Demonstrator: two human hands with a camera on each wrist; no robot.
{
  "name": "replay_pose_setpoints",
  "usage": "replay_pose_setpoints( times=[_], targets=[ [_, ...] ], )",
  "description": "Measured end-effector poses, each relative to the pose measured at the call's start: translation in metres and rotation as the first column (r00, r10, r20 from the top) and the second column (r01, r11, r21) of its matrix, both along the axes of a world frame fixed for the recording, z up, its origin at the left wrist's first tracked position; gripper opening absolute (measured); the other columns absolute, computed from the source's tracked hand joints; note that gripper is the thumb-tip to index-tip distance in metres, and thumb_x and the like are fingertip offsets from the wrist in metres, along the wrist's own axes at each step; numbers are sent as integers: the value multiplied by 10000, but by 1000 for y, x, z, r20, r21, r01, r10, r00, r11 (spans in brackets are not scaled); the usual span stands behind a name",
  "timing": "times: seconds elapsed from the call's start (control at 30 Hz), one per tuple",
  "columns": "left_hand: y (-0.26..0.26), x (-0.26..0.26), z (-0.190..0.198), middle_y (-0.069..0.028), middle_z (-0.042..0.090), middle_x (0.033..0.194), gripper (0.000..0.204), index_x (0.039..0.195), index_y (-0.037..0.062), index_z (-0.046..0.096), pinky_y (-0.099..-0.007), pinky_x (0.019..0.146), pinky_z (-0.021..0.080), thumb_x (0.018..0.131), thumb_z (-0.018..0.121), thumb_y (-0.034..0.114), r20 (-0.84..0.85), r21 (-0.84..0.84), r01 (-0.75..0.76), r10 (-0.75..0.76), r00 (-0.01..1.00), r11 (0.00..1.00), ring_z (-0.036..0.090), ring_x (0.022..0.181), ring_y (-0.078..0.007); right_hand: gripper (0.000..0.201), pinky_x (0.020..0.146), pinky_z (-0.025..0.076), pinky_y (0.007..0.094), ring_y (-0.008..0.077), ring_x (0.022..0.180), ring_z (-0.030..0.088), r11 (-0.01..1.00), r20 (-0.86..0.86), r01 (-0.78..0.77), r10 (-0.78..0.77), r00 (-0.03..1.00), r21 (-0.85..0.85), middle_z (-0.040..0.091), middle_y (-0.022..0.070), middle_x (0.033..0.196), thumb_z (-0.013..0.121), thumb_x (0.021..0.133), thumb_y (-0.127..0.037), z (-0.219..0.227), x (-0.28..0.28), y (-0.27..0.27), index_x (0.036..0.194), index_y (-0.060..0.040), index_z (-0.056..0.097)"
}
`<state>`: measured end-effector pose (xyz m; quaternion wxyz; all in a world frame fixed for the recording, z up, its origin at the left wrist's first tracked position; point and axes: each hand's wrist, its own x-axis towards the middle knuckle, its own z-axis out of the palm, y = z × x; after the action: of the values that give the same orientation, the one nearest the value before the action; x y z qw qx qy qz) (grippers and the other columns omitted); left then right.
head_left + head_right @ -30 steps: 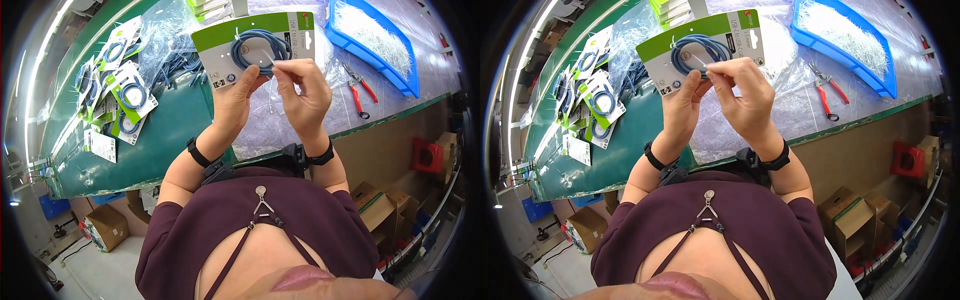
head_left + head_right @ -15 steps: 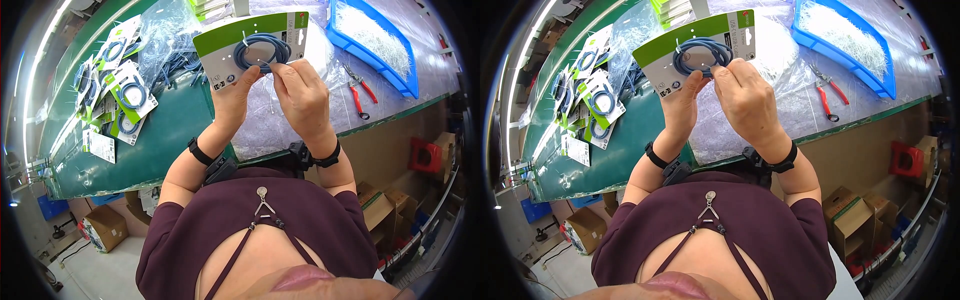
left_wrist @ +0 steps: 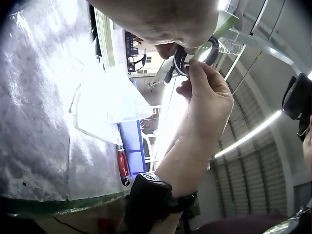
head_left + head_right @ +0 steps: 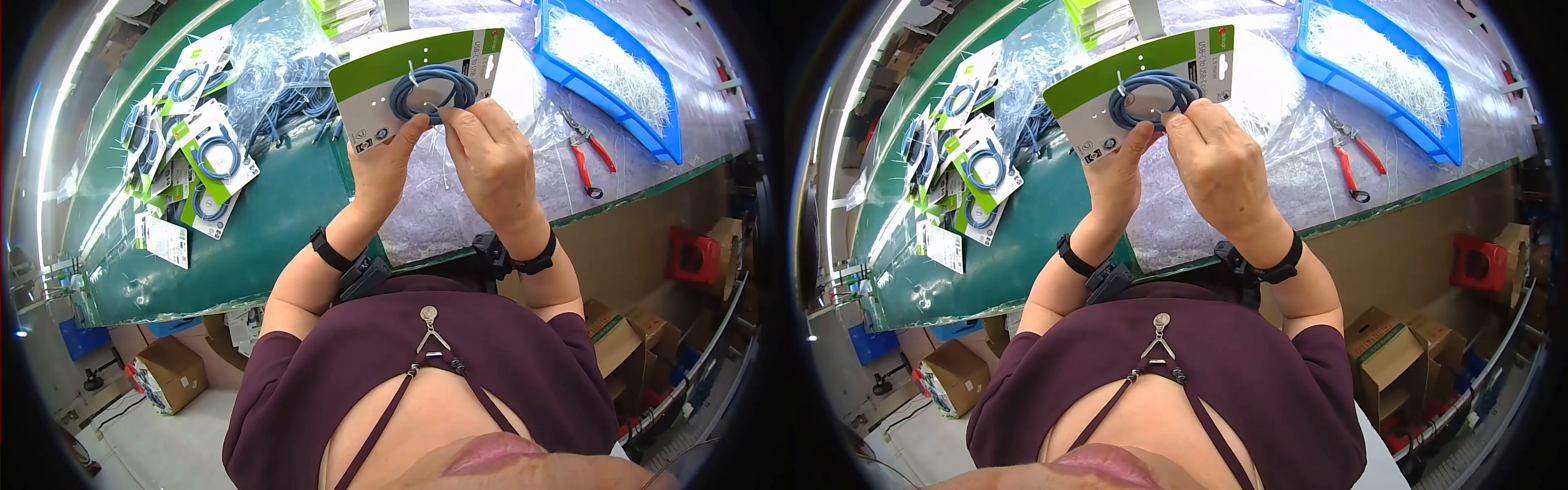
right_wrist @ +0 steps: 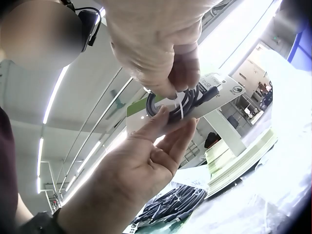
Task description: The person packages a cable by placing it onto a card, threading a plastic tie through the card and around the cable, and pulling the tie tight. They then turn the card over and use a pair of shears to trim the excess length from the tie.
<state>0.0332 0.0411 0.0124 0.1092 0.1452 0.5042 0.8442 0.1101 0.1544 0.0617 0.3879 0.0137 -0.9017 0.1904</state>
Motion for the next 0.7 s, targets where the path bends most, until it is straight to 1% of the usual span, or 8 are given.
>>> replay_pose_setpoints(
  times=[0.03, 0.17, 0.33, 0.4, 0.5, 0.7],
  targets=[
    [0, 0, -1, -49, 646, 957, 289, 1054, 8, 601, -226, 703, 515, 793, 725, 10, -14, -32, -5, 4, 1000, 999, 611, 823, -97, 220, 599, 489, 342, 253, 685, 590, 1000, 3, 0, 0, 1000, 2, 553, 89, 766, 689, 703, 50, 0, 0, 0, 912, -12, 655],
    [1, -1, -1, -39, 650, 937, 282, 1039, 9, 611, -216, 688, 504, 788, 737, 28, 11, 0, 1, -1, 1000, 1000, 606, 803, -86, 216, 603, 490, 347, 258, 689, 592, 1000, 14, 4, -4, 1000, 10, 555, 89, 769, 687, 706, 46, -1, -2, 0, 910, -15, 653],
    [0, -2, -5, -34, 652, 925, 265, 1022, 7, 620, -211, 673, 496, 789, 741, 41, -11, -24, -10, 10, 1000, 1000, 600, 792, -80, 202, 602, 491, 349, 263, 694, 595, 1000, 36, 13, -14, 999, 21, 560, 88, 775, 685, 712, 36, 0, -3, -1, 902, -23, 652],
    [0, -3, -9, -30, 654, 906, 255, 1009, 2, 625, -208, 661, 492, 789, 744, 49, -51, -62, -33, 30, 998, 997, 596, 778, -75, 196, 601, 491, 350, 265, 695, 595, 1000, 41, 15, -16, 999, 27, 561, 88, 776, 684, 714, 32, 1, -4, -1, 899, -24, 651],
    [0, -5, -11, -28, 655, 891, 248, 999, -3, 629, -205, 649, 488, 789, 746, 56, -90, -95, -57, 48, 995, 994, 592, 764, -71, 176, 602, 492, 351, 269, 697, 596, 999, 98, 18, -22, 995, 44, 563, 89, 776, 684, 719, 24, 1, -4, -2, 885, -26, 648],
    [-1, -3, -12, -23, 655, 859, 239, 983, -8, 635, -199, 623, 478, 787, 750, 65, -186, -168, -115, 83, 979, 979, 581, 731, -63, 166, 605, 492, 355, 272, 703, 598, 1000, 63, 18, -18, 998, -2, 573, 94, 788, 678, 726, 24, -4, -7, -2, 883, -18, 639]
  ],
)
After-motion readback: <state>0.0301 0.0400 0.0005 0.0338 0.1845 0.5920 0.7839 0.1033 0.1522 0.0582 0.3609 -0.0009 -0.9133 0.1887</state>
